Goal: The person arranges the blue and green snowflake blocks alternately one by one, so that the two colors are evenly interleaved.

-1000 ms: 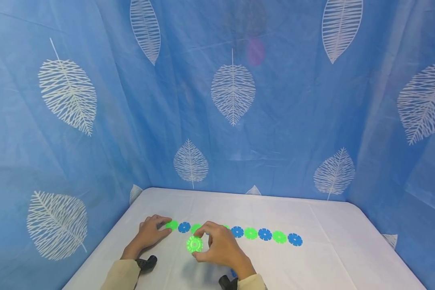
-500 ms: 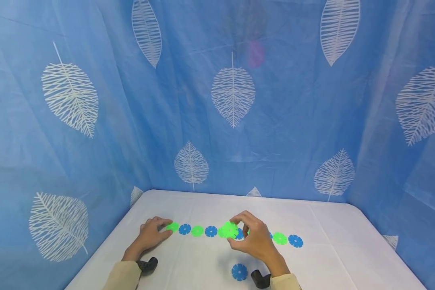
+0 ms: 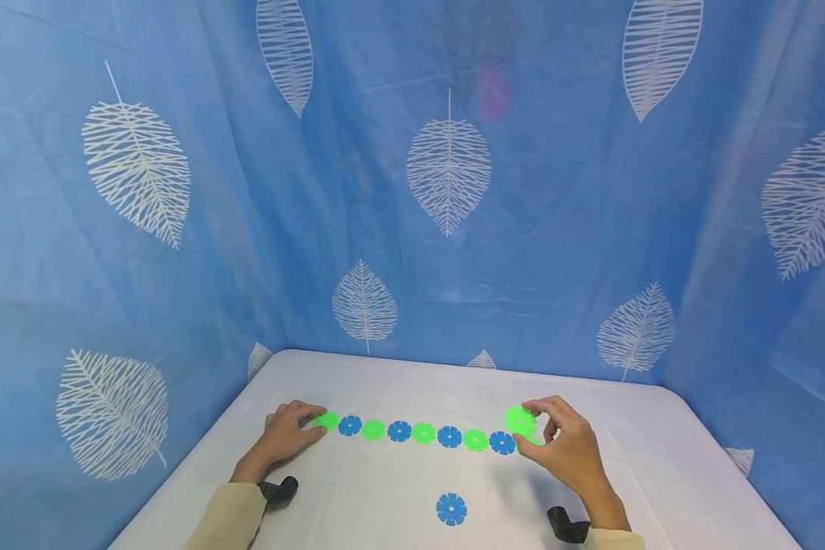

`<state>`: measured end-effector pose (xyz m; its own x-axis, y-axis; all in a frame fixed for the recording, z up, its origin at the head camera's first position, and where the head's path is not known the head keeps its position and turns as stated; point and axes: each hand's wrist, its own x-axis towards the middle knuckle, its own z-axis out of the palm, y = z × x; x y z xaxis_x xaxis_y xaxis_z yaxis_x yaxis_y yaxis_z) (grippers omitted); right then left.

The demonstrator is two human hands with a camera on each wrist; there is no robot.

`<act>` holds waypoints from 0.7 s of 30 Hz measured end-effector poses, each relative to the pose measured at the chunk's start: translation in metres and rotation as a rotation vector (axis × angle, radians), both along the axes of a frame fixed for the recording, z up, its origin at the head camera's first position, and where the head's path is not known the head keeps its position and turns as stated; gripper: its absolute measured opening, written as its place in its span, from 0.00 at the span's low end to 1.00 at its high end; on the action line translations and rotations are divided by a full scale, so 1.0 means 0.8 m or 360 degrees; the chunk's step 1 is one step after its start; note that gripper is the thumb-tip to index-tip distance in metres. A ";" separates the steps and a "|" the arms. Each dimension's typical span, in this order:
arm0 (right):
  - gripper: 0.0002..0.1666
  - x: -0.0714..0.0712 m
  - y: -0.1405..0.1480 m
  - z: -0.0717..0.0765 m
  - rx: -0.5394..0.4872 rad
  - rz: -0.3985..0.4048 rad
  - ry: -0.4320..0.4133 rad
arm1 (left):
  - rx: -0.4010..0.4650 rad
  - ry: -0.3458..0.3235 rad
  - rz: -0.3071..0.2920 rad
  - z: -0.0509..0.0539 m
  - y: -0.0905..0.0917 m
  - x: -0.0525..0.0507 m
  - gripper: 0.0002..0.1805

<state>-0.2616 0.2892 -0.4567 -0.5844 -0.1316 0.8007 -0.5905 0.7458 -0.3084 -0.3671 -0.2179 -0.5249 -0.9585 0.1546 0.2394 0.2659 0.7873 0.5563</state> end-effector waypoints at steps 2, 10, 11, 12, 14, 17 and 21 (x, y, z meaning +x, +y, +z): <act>0.34 0.001 0.016 -0.001 -0.0039 -0.0079 0.0002 | -0.0002 -0.0003 0.0003 0.000 -0.001 0.000 0.20; 0.33 0.011 0.069 -0.013 -0.0253 -0.0376 -0.0095 | -0.0002 -0.0001 0.0002 0.001 -0.002 -0.001 0.21; 0.32 0.012 0.073 -0.015 -0.0268 -0.0403 -0.0116 | -0.0006 0.0001 0.0002 0.001 -0.001 -0.001 0.21; 0.32 0.013 0.078 -0.017 -0.0276 -0.0433 -0.0139 | -0.0010 0.0001 0.0003 0.001 -0.001 -0.001 0.21; 0.30 0.015 0.086 -0.022 -0.0283 -0.0500 -0.0189 | -0.0007 0.0004 -0.0002 0.002 -0.001 -0.002 0.21; 0.28 0.016 0.096 -0.028 -0.0301 -0.0602 -0.0276 | -0.0004 -0.0011 0.0004 0.003 0.000 -0.001 0.21; 0.28 0.018 0.104 -0.037 -0.0299 -0.0687 -0.0392 | -0.0003 -0.0040 0.0013 0.003 0.000 0.000 0.21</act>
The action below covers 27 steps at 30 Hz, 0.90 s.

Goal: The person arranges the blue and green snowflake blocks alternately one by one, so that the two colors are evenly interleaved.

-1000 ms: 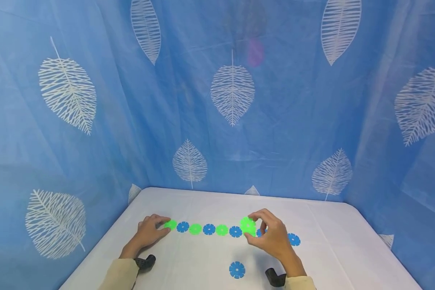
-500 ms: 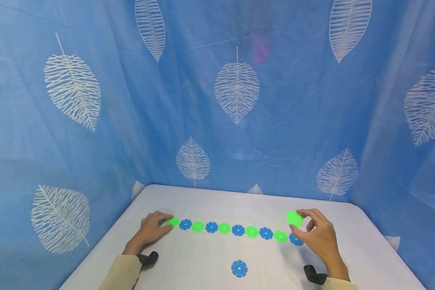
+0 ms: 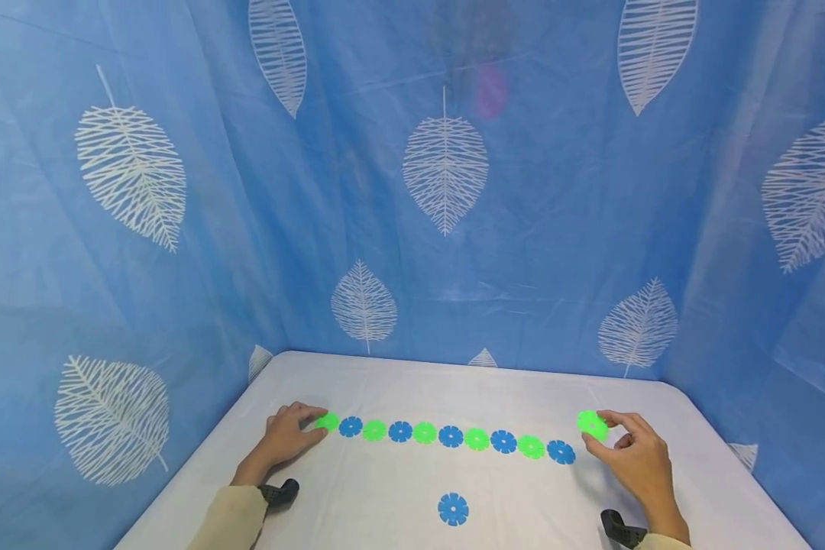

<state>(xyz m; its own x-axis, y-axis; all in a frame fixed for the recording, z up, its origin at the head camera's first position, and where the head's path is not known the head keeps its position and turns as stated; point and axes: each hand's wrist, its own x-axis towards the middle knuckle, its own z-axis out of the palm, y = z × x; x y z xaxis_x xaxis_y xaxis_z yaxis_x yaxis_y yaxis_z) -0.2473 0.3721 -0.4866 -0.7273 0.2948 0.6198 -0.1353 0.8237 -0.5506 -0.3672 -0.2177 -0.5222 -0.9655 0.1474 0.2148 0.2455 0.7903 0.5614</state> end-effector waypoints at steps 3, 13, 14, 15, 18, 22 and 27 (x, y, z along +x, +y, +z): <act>0.28 0.000 0.004 -0.007 0.0031 -0.0008 -0.0115 | -0.0006 -0.0003 0.0001 0.001 0.000 0.000 0.21; 0.34 0.000 0.017 -0.017 0.0097 -0.0005 -0.0505 | 0.0002 0.0015 -0.0007 0.002 -0.002 0.001 0.21; 0.35 -0.002 0.017 -0.016 0.0116 0.0005 -0.0520 | 0.0002 0.0016 -0.0002 0.002 -0.004 0.001 0.21; 0.36 -0.003 0.017 -0.016 0.0130 0.0014 -0.0535 | 0.0000 0.0018 0.0001 0.002 -0.005 0.002 0.21; 0.39 -0.007 0.018 -0.014 0.0164 0.0042 -0.0616 | 0.0007 0.0022 0.0003 0.004 -0.006 0.002 0.21; 0.46 -0.004 0.023 -0.013 0.0111 0.0048 -0.0806 | -0.0006 0.0016 -0.0004 0.003 -0.002 0.001 0.21; 0.53 -0.006 0.028 -0.013 0.0059 0.0028 -0.1040 | -0.0028 0.0001 -0.0004 0.002 0.001 0.000 0.21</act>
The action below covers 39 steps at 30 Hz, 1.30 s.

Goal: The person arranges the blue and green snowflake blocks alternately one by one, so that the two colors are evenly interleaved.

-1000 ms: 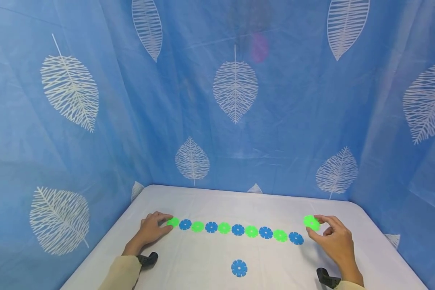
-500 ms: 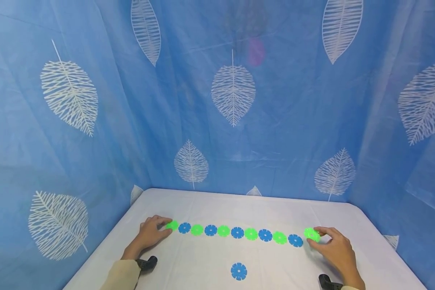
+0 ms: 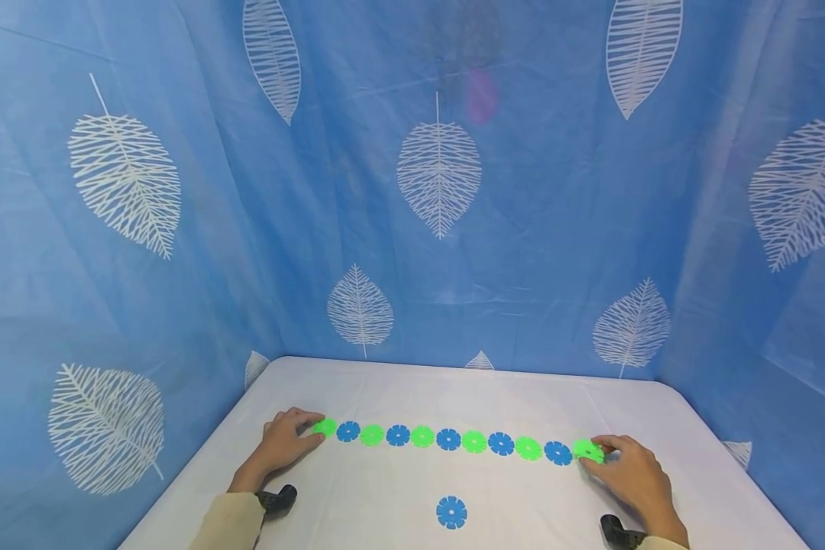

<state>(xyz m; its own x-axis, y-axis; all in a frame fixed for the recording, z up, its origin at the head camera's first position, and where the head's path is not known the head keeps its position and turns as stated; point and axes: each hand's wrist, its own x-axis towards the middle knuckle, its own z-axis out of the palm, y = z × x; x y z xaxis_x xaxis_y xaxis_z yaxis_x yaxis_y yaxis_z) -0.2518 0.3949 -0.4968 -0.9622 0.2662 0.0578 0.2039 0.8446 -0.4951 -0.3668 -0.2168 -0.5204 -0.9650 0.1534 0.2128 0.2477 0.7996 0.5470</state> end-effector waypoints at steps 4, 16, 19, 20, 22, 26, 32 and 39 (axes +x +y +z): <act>0.53 -0.002 0.002 -0.003 0.0008 0.0045 -0.0072 | 0.0007 -0.0004 -0.0003 0.001 0.001 0.001 0.21; 0.53 -0.006 0.004 -0.005 -0.0033 0.0102 -0.0190 | 0.0003 0.0015 -0.0001 -0.001 0.001 0.001 0.21; 0.51 -0.007 0.003 -0.006 -0.0050 0.0084 -0.0225 | 0.0012 0.0014 -0.0003 0.001 0.001 0.003 0.21; 0.51 -0.007 0.003 -0.006 -0.0053 0.0080 -0.0231 | 0.0015 0.0011 -0.0003 0.001 0.002 0.003 0.21; 0.51 -0.007 0.002 -0.007 -0.0054 0.0074 -0.0239 | 0.0017 0.0011 -0.0005 0.003 0.002 0.004 0.21; 0.52 -0.007 0.001 -0.007 -0.0040 0.0089 -0.0238 | 0.0017 0.0016 -0.0008 0.003 0.002 0.005 0.21; 0.54 -0.006 0.002 -0.006 -0.0047 0.0096 -0.0209 | 0.0020 0.0013 -0.0007 0.001 0.000 0.004 0.21; 0.46 -0.004 0.006 -0.005 -0.0104 0.0063 -0.0013 | 0.0026 0.0013 -0.0009 0.002 0.001 0.004 0.22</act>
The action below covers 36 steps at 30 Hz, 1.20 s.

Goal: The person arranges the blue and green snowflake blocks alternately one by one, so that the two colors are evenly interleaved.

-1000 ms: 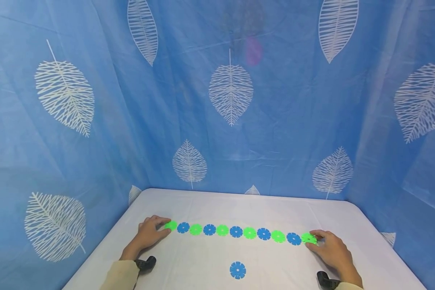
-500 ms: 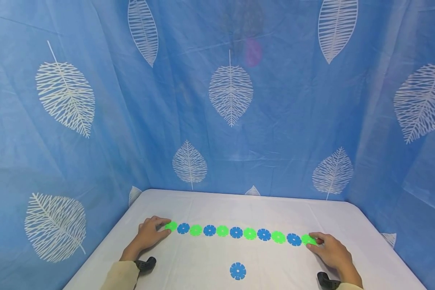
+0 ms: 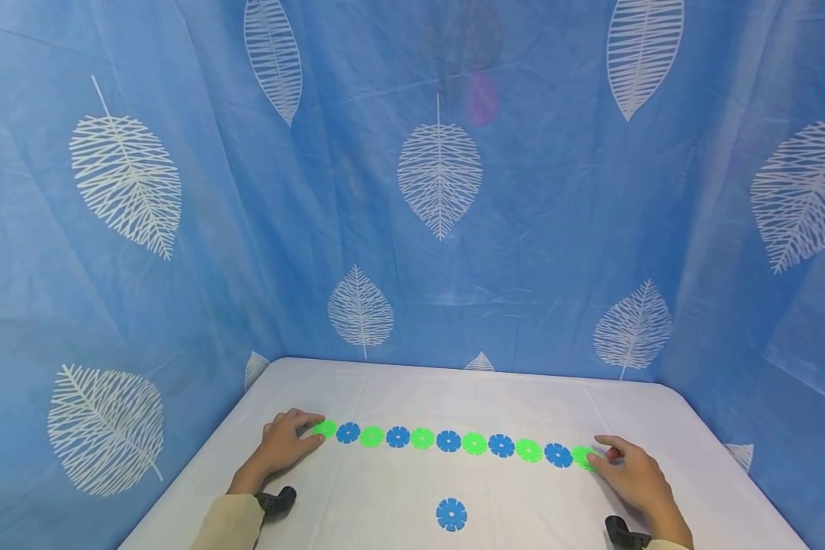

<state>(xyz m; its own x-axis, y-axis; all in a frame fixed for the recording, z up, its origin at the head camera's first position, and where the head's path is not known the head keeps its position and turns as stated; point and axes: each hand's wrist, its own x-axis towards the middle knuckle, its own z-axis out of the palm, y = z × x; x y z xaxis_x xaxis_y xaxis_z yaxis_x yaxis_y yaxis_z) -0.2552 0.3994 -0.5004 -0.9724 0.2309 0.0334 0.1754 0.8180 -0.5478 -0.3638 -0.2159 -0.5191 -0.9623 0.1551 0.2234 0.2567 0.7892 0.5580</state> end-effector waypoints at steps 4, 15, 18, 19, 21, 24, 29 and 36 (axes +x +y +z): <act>0.41 0.001 0.000 0.005 -0.0041 -0.0063 0.0136 | -0.0003 -0.0005 0.0005 0.001 0.001 0.000 0.21; 0.37 0.015 -0.023 0.052 -0.0112 -0.0021 0.0457 | 0.0009 -0.0004 0.0006 0.000 0.000 0.002 0.21; 0.36 0.021 -0.032 0.069 -0.0226 0.0038 0.0542 | 0.0014 -0.0005 0.0006 0.001 0.000 0.002 0.21; 0.35 0.022 -0.035 0.075 -0.0247 0.0055 0.0578 | 0.0013 -0.0005 0.0005 0.001 0.000 0.001 0.21; 0.34 0.024 -0.040 0.086 -0.0280 0.0094 0.0639 | 0.0013 -0.0005 0.0004 0.001 0.000 0.000 0.21; 0.32 0.028 -0.050 0.102 -0.0293 0.0145 0.0696 | 0.0012 -0.0003 0.0002 0.002 0.000 -0.002 0.21; 0.29 0.035 -0.069 0.124 -0.0300 0.0258 0.0753 | 0.0014 0.0000 0.0001 0.003 0.001 -0.003 0.21; 0.25 0.038 -0.105 0.133 -0.0384 0.0491 0.0785 | -0.0001 0.0000 0.0005 0.000 0.000 -0.001 0.21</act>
<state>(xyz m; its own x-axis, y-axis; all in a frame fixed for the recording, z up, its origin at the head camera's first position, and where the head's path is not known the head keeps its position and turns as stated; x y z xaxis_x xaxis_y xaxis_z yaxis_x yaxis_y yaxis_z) -0.2247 0.3157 -0.3939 -0.8790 -0.0005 0.4769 -0.3691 0.6341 -0.6795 -0.3644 -0.2163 -0.5190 -0.9628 0.1521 0.2234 0.2542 0.7905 0.5572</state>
